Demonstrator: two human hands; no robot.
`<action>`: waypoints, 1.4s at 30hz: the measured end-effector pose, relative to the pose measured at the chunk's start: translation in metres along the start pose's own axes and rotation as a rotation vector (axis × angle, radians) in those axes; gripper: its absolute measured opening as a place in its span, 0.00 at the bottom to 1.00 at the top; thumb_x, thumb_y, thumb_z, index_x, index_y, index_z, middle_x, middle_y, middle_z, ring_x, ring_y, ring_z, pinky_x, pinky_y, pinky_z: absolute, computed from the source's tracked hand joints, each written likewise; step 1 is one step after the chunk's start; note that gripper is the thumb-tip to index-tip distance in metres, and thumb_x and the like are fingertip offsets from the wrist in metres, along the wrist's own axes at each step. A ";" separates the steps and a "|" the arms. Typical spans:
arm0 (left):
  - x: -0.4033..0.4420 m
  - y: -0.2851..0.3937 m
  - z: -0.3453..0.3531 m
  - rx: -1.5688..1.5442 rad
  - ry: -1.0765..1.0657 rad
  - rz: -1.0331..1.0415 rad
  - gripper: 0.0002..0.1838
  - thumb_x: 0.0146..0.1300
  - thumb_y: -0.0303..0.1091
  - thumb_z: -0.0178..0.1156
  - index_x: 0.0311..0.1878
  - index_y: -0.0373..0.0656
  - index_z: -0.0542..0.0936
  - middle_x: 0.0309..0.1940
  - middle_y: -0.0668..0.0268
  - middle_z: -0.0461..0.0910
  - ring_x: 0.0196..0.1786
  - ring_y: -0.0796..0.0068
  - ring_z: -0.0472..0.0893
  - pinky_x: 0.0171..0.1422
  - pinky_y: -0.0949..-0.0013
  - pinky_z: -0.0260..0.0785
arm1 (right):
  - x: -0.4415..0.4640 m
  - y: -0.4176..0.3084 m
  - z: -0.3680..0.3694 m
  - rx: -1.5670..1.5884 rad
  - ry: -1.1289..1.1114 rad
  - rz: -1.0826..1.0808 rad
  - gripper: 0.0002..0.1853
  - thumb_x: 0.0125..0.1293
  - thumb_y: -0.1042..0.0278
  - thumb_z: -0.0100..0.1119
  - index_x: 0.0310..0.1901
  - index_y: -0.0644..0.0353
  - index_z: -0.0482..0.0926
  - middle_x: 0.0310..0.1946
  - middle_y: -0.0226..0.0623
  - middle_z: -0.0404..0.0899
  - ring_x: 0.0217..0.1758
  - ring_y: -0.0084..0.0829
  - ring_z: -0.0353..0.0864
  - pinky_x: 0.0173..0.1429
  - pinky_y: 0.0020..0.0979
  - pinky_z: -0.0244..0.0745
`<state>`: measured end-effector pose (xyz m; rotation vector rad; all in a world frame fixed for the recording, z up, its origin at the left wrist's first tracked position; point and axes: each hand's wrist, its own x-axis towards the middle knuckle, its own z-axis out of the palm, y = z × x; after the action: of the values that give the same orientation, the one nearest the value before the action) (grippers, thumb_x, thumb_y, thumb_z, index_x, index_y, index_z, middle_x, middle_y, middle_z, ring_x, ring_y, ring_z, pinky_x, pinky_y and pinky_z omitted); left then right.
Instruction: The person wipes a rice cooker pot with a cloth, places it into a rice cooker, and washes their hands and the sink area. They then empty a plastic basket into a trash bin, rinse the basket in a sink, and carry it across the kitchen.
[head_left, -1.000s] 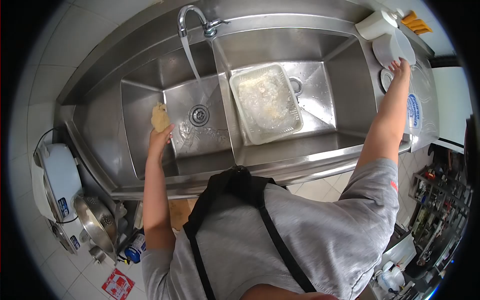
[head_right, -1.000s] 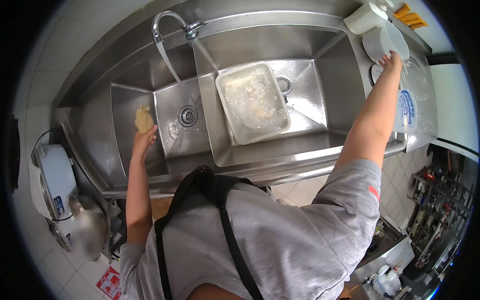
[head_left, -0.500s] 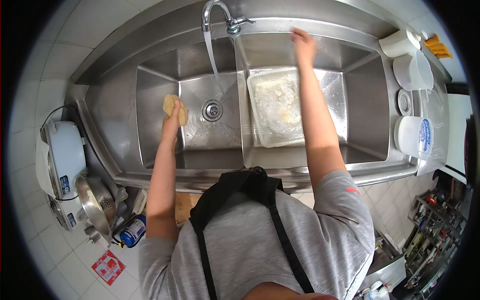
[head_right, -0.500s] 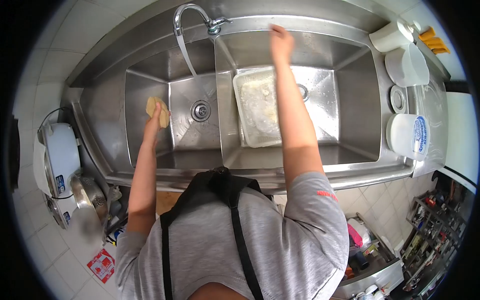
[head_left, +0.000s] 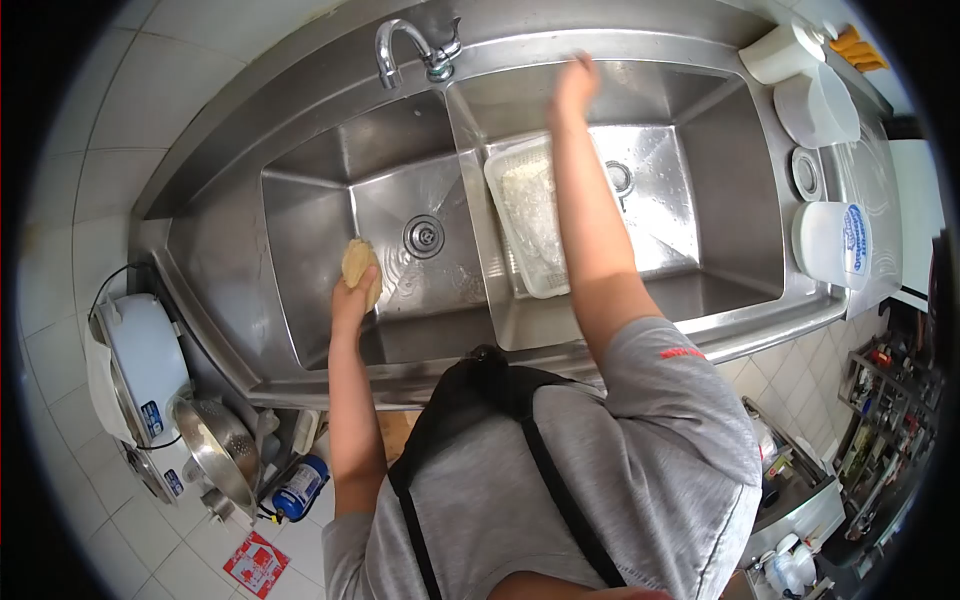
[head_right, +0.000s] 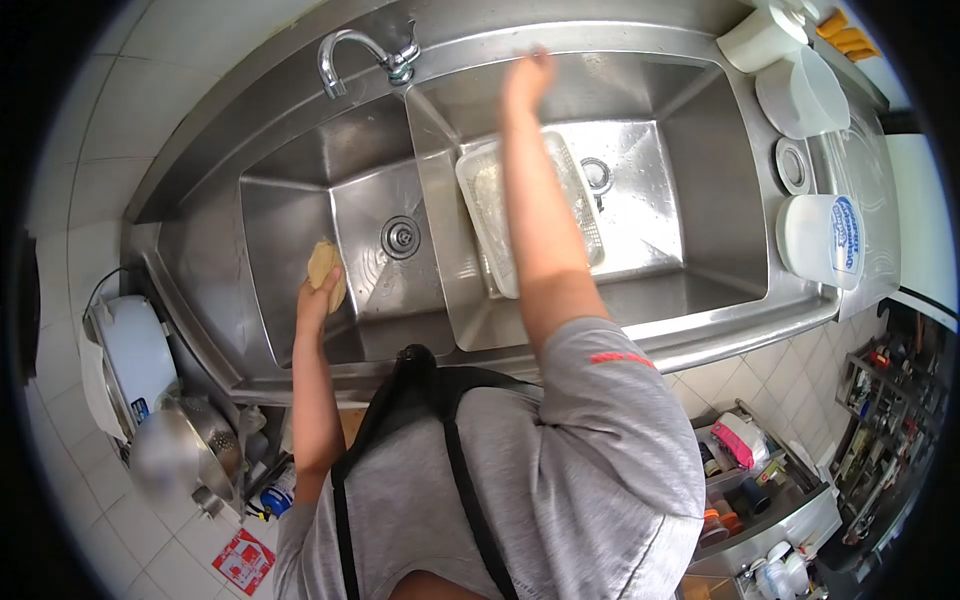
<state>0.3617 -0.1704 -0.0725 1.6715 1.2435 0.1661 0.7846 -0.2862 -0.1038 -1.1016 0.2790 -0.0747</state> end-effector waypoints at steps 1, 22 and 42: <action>-0.003 -0.005 -0.005 -0.032 -0.019 -0.041 0.26 0.54 0.45 0.61 0.50 0.34 0.73 0.41 0.60 0.77 0.42 0.72 0.76 0.48 0.72 0.66 | 0.062 0.062 -0.066 -0.428 0.015 -0.120 0.24 0.49 0.71 0.53 0.50 0.70 0.68 0.50 0.50 0.68 0.52 0.38 0.68 0.56 0.34 0.62; -0.025 0.019 -0.007 -0.101 -0.217 0.101 0.23 0.53 0.40 0.62 0.47 0.34 0.74 0.40 0.62 0.78 0.41 0.75 0.76 0.47 0.74 0.65 | 0.037 0.031 -0.298 -1.523 -0.512 0.048 0.19 0.48 0.62 0.51 0.41 0.63 0.78 0.37 0.52 0.78 0.45 0.42 0.77 0.51 0.34 0.69; 0.003 -0.013 -0.053 0.167 -0.206 0.261 0.30 0.49 0.46 0.63 0.50 0.37 0.68 0.43 0.53 0.76 0.46 0.64 0.76 0.49 0.68 0.67 | -0.040 -0.315 -0.257 -1.483 -0.474 -0.020 0.09 0.40 0.66 0.56 0.16 0.63 0.73 0.15 0.37 0.73 0.18 0.30 0.70 0.27 0.29 0.65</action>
<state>0.3219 -0.1355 -0.0580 1.9408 0.9034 0.0460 0.7044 -0.6441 0.0749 -2.5311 -0.1794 0.4481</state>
